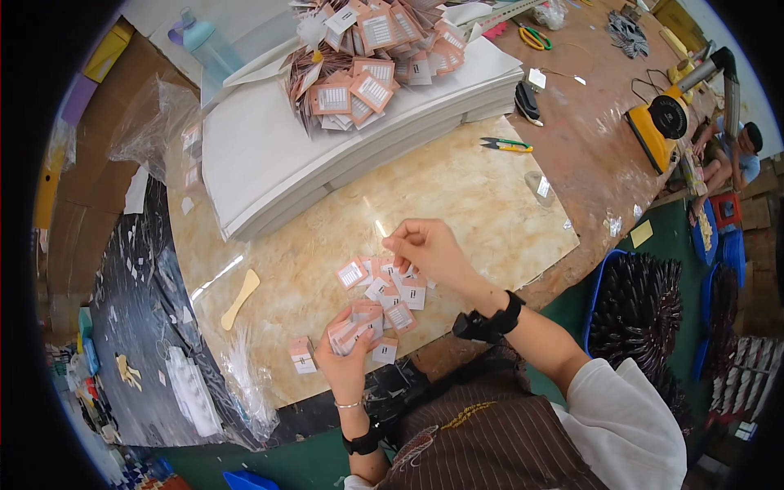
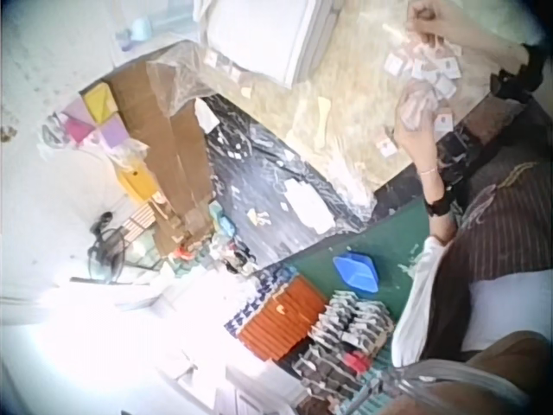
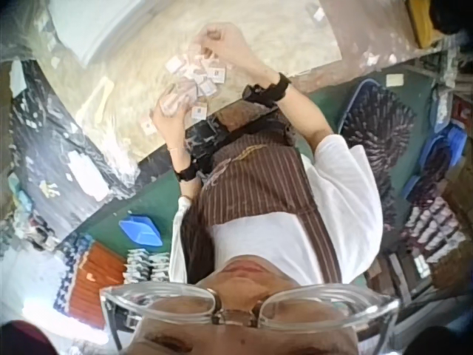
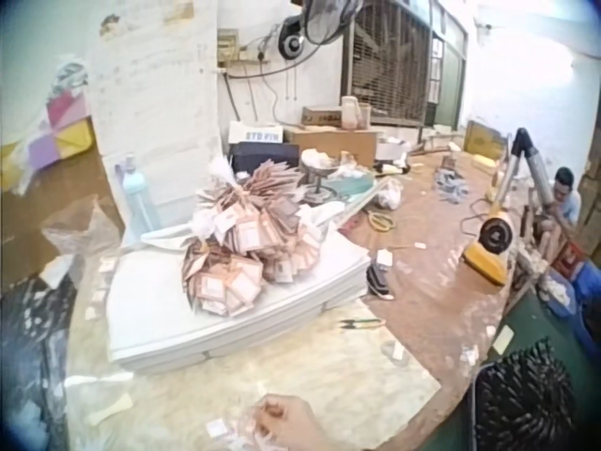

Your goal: The recorder is sorting and organizing small paper or card stock tags, possibly shoe size or material identifiers, on a workbench.

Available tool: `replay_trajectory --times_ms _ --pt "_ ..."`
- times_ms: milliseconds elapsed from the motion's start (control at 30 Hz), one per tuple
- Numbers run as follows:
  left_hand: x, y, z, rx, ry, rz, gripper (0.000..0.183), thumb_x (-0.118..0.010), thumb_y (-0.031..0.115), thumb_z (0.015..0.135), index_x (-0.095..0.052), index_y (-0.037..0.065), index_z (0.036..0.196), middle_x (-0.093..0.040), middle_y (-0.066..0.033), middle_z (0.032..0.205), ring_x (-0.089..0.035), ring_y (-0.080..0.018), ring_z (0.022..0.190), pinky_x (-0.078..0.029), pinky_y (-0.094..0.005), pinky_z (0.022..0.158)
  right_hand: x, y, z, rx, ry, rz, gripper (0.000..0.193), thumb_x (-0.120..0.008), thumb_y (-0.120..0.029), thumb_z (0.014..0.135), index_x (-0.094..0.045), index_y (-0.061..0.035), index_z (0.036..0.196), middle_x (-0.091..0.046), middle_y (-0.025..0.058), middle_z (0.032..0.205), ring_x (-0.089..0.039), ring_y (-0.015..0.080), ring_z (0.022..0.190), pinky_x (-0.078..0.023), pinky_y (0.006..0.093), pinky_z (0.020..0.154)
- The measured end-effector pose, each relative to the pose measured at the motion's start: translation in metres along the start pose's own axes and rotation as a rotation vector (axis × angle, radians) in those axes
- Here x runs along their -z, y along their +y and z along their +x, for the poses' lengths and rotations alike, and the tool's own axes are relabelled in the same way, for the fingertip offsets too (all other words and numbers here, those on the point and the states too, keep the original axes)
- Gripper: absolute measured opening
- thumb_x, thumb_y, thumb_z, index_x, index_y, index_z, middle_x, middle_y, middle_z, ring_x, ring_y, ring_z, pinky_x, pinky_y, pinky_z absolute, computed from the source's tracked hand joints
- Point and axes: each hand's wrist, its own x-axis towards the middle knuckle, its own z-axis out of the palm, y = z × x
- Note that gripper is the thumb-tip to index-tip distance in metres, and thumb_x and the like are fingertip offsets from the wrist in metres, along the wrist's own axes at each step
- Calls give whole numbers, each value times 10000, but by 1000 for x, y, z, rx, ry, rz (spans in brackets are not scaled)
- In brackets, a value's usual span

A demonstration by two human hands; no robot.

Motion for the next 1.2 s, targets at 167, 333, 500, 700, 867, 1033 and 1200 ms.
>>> replay_trajectory --times_ms 167,333,500,700,867,1033,1200 --pt "-3 -17 11 115 93 -59 388 -723 -15 798 -580 -47 1157 -652 -115 945 -668 -164 779 -604 -280 542 34 -12 -6 216 394 -747 106 -668 -118 833 -635 -24 869 -673 113 722 -664 281 658 -495 379 576" --pt "-8 -12 11 68 198 125 348 -717 -12 810 -583 -51 1129 -648 -101 872 -644 -136 633 -566 -254 489 63 11 -18 93 427 -1010 90 -679 -115 800 -632 -46 834 -654 126 854 -643 314 771 -486 411 659" --pt "3 1 8 13 321 331 333 -707 30 836 -581 -41 1136 -646 -100 894 -642 -141 657 -568 -264 508 73 26 -19 183 455 -959 131 -642 -87 830 -610 -34 945 -647 160 856 -635 349 735 -485 415 625" --pt "26 3 3 71 102 -262 343 -593 2 907 -508 -59 1234 -617 -149 1074 -668 -229 893 -602 -335 738 67 -43 -51 -15 228 -1 158 -597 -42 904 -593 -31 1062 -697 122 817 -679 195 719 -521 308 616" --pt "14 23 -5 110 -33 -358 367 -563 -50 903 -480 -87 1258 -608 -180 1139 -659 -299 1000 -603 -387 818 27 -59 -83 57 -212 41 240 -627 -7 884 -598 -17 1122 -706 99 879 -661 127 750 -534 265 675" --pt "5 30 -15 19 38 -297 374 -608 -58 854 -524 -81 1218 -634 -185 1085 -686 -282 913 -620 -341 732 -17 -64 -85 241 -333 -377 150 -694 -24 832 -638 23 963 -661 67 773 -614 121 654 -491 271 596" --pt "-2 40 -22 -59 138 -173 351 -683 -79 811 -590 -93 1150 -678 -164 1010 -670 -184 893 -587 -302 760 -47 -53 -77 99 -326 -290 124 -708 -58 830 -629 37 831 -660 67 683 -622 138 601 -488 265 562"
